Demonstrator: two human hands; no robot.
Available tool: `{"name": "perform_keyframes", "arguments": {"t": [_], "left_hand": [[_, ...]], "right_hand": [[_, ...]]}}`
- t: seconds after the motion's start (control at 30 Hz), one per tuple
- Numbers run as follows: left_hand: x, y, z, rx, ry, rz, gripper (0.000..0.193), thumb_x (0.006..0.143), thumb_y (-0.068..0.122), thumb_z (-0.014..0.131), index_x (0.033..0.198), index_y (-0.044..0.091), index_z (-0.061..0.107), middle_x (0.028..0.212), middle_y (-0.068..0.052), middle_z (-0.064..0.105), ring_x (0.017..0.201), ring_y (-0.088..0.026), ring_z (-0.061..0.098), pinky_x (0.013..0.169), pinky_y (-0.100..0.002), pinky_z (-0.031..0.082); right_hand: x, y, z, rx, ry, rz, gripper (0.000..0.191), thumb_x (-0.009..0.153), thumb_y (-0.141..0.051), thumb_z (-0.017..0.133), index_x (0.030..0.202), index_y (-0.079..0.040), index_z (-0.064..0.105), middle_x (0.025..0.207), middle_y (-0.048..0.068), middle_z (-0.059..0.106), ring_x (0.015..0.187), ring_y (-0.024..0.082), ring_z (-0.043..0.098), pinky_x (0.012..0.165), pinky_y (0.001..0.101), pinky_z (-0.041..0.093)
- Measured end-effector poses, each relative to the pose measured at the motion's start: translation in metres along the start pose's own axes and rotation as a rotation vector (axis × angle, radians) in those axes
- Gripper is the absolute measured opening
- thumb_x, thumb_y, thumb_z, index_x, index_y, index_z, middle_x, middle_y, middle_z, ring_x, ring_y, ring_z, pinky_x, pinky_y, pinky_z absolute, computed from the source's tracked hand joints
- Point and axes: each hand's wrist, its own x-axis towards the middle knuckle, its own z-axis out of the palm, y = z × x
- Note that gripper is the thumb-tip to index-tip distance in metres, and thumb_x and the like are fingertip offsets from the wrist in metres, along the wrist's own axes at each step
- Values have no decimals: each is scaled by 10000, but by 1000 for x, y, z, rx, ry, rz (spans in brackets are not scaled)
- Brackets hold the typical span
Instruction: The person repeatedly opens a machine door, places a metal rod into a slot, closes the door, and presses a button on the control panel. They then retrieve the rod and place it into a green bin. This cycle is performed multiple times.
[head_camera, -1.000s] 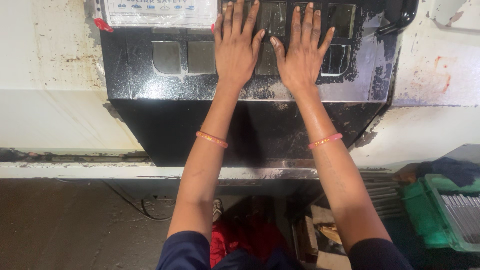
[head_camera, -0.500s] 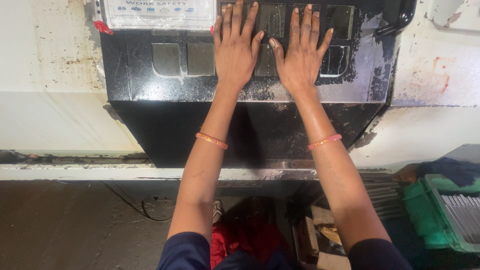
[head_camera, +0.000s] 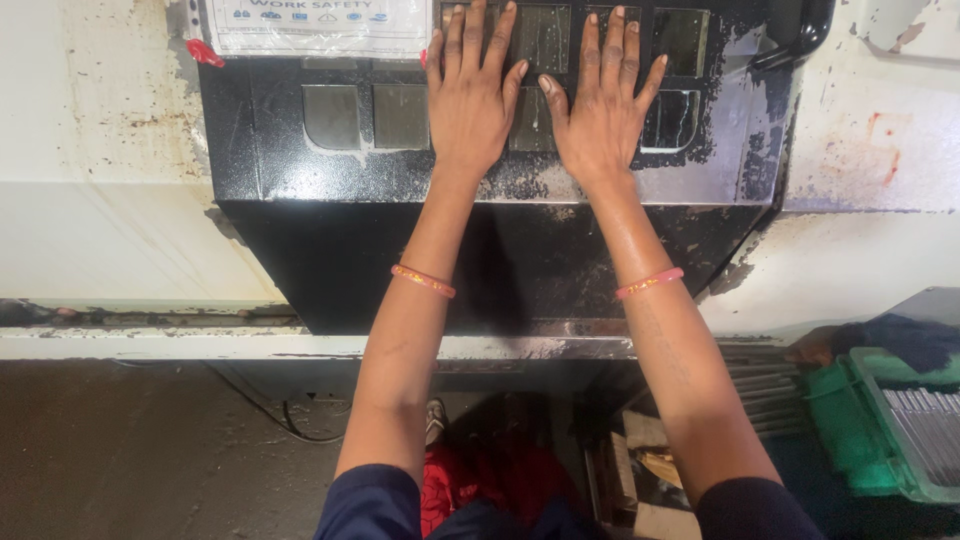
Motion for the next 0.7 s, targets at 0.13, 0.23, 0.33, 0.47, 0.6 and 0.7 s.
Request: {"name": "perform_keyframes", "arguments": {"t": [0.13,0.23,0.33,0.47,0.6,0.7], "left_hand": [[0,1,-1,-5,1,1,549,1119,464,461,1610,245,351,1654,-77,336,1539,-275,307,1290,-494,217],[1,1,-2,-5,-2,0,548,1120,463,461,1611,246,351,1656,-74,337,1543,-271,302,1291,-491,214],[1,1,-3,0,-6,-2,548,1121,467,458,1610,245,351,1655,-76,337,1545,-269,297,1292,-492,209],[2,3,-4,0,-10,0,551,1119,470,456,1610,242,350,1655,-79,334,1547,-269,291,1291,-495,204],[3,4,-5,-4,-34,-6,554,1121,468,451,1615,242,343,1661,-78,328,1551,-264,287,1295,-495,203],[3,4,-5,8,-36,-3,558,1119,471,447,1614,240,337,1660,-79,323,1549,-269,283,1290,-498,200]], "right_hand": [[0,0,-2,-3,-8,9,805,1124,-545,542,1659,-31,230,1719,201,148,1593,387,140,1252,686,29],[0,-1,-3,-1,-9,11,803,1127,-552,535,1660,-34,232,1720,198,143,1593,386,139,1253,684,32],[0,-1,-4,-3,-10,13,802,1125,-555,532,1660,-38,232,1720,194,142,1593,385,138,1254,682,33],[0,-1,-5,0,-12,20,799,1122,-549,529,1663,-44,228,1724,186,144,1596,381,138,1258,677,33],[-1,0,-4,-4,-10,17,801,1127,-548,536,1665,-44,221,1725,184,142,1598,377,133,1259,676,24],[0,1,-3,-1,-9,19,800,1128,-545,541,1665,-47,218,1726,180,140,1598,374,128,1259,674,19]]}}
